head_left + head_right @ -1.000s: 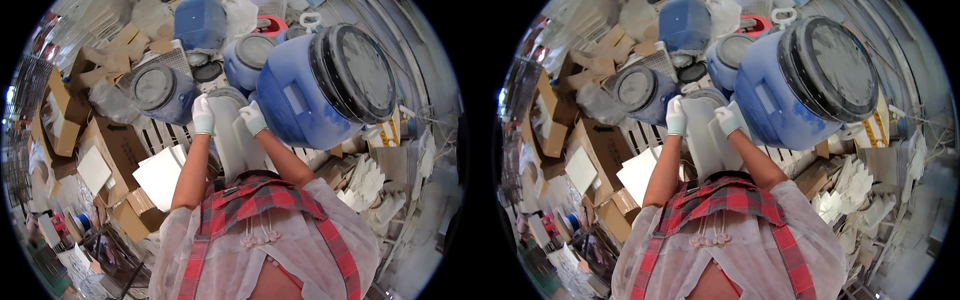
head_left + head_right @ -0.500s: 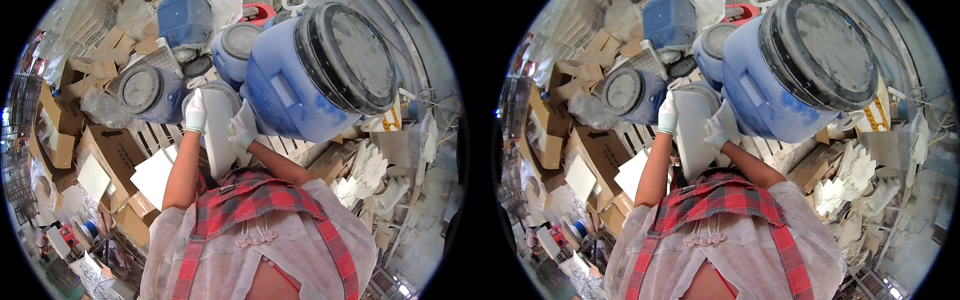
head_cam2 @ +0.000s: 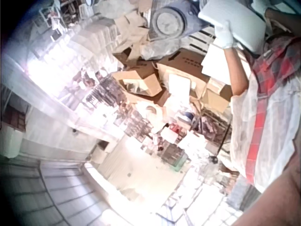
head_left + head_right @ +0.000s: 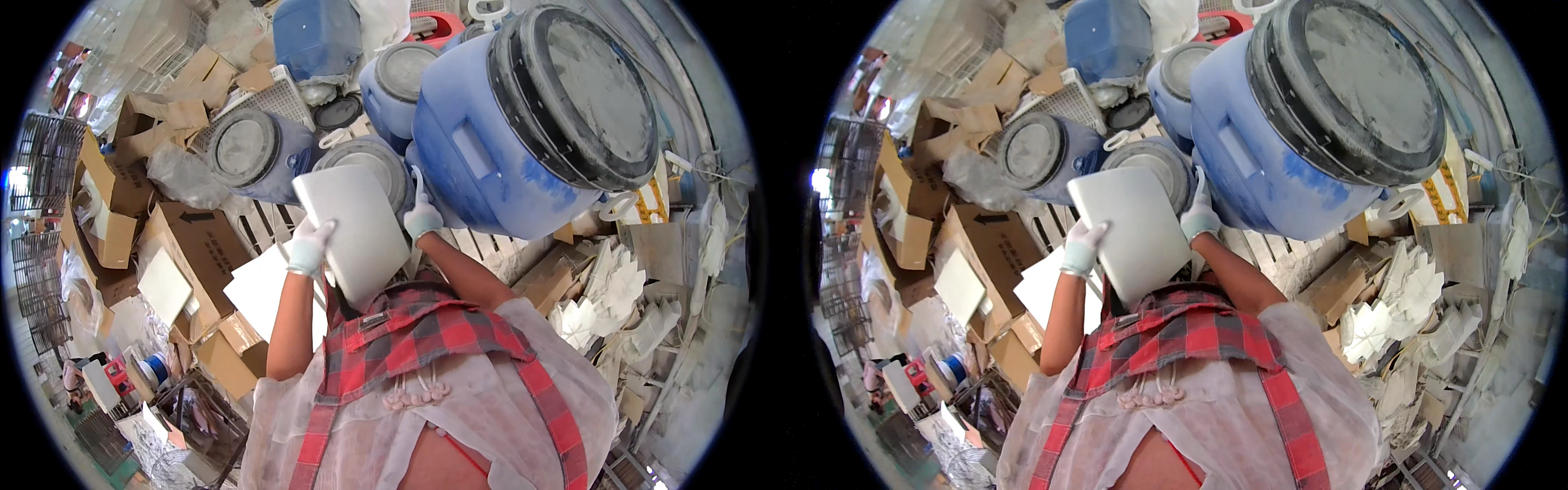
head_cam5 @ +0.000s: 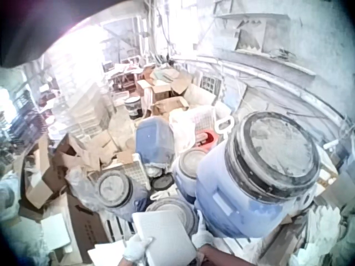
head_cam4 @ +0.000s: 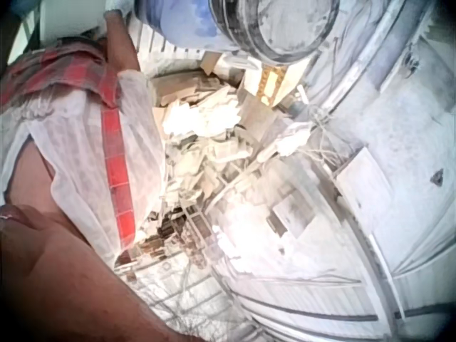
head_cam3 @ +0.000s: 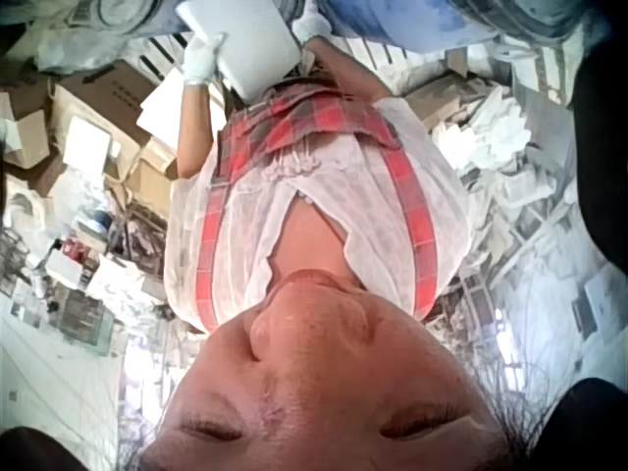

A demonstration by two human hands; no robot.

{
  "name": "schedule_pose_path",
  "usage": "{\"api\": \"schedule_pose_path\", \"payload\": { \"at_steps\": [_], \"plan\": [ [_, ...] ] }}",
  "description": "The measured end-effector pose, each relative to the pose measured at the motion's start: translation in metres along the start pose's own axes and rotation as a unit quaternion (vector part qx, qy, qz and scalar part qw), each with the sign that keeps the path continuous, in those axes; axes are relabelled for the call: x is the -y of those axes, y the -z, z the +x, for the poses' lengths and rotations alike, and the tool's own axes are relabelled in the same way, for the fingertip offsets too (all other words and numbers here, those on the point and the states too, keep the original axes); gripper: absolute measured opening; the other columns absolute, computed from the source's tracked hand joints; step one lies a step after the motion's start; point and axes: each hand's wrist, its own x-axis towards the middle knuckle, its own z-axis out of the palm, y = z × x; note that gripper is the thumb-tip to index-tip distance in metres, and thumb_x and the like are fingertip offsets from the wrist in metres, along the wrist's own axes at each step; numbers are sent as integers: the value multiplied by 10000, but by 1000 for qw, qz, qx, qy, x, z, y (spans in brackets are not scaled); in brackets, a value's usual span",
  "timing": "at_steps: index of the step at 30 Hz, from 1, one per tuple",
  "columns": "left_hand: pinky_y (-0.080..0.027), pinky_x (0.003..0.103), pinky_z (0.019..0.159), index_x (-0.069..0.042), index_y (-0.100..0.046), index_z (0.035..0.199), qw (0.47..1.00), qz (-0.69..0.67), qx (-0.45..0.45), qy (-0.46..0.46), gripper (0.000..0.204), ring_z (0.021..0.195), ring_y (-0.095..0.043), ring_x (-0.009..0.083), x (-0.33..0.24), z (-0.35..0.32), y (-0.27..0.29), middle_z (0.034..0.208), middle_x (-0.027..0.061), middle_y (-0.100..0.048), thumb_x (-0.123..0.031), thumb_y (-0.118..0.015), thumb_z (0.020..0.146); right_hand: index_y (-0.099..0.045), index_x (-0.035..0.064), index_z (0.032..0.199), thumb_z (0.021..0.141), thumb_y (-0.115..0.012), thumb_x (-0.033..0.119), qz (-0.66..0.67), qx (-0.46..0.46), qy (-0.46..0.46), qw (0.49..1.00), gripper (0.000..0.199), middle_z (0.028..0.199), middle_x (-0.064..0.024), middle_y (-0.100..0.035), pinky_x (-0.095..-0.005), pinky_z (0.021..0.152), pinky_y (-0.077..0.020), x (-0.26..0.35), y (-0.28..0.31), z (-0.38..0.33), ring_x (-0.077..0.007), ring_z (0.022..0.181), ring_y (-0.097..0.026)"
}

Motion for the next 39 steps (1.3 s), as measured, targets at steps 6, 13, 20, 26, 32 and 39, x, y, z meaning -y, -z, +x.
{"api": "schedule_pose_path", "payload": {
  "at_steps": [6,13,20,26,32,39],
  "plan": [
    [-451,306,859,75,-557,1151,984,-125,-126,-30,344,957,-590,195,-27,-78,62,1044,94,-631,-99,-584,856,-401,134,1365,719,-546,190,-91,-66,26,993,664,886,-216,-649,-479,731,-482,-12,38,-44,-394,773,-625],
    [-412,343,971,80,-451,1262,922,-294,-220,-125,441,1122,-524,234,-15,-126,105,1236,136,-531,-105,-565,878,-497,35,1277,729,-557,70,-9,-178,233,956,552,901,-202,-650,-390,729,-507,82,172,-133,-347,783,-633],
    [-459,326,914,64,-484,1234,868,-271,-370,-189,412,1062,-554,219,-15,-163,130,1169,128,-561,-139,-577,888,-573,-17,1195,755,-544,22,319,-139,211,913,443,1012,-114,-665,-255,799,-485,100,141,-21,-139,876,-629],
    [-458,325,876,71,-489,1216,854,-233,-418,-205,412,1025,-549,204,-22,-202,144,1126,133,-558,-176,-575,897,-677,83,982,732,-634,217,145,-224,162,950,288,937,-80,-679,-374,764,-487,-75,-69,107,-226,794,-642],
    [-447,341,921,58,-469,1242,875,-315,-330,-162,429,1063,-563,231,-4,-203,123,1163,129,-572,-200,-565,913,-658,99,994,865,-519,294,-184,-40,323,928,272,1069,-167,-622,-414,844,-435,-84,-92,88,-291,1033,-572],
    [-428,320,943,51,-451,1284,956,-209,-190,-86,559,1078,-557,218,5,-137,66,1188,135,-578,-400,-478,953,-590,-40,1137,979,-375,433,255,279,75,923,543,1139,-187,-608,-306,915,-413,83,33,7,-290,1036,-573]
  ]
}}
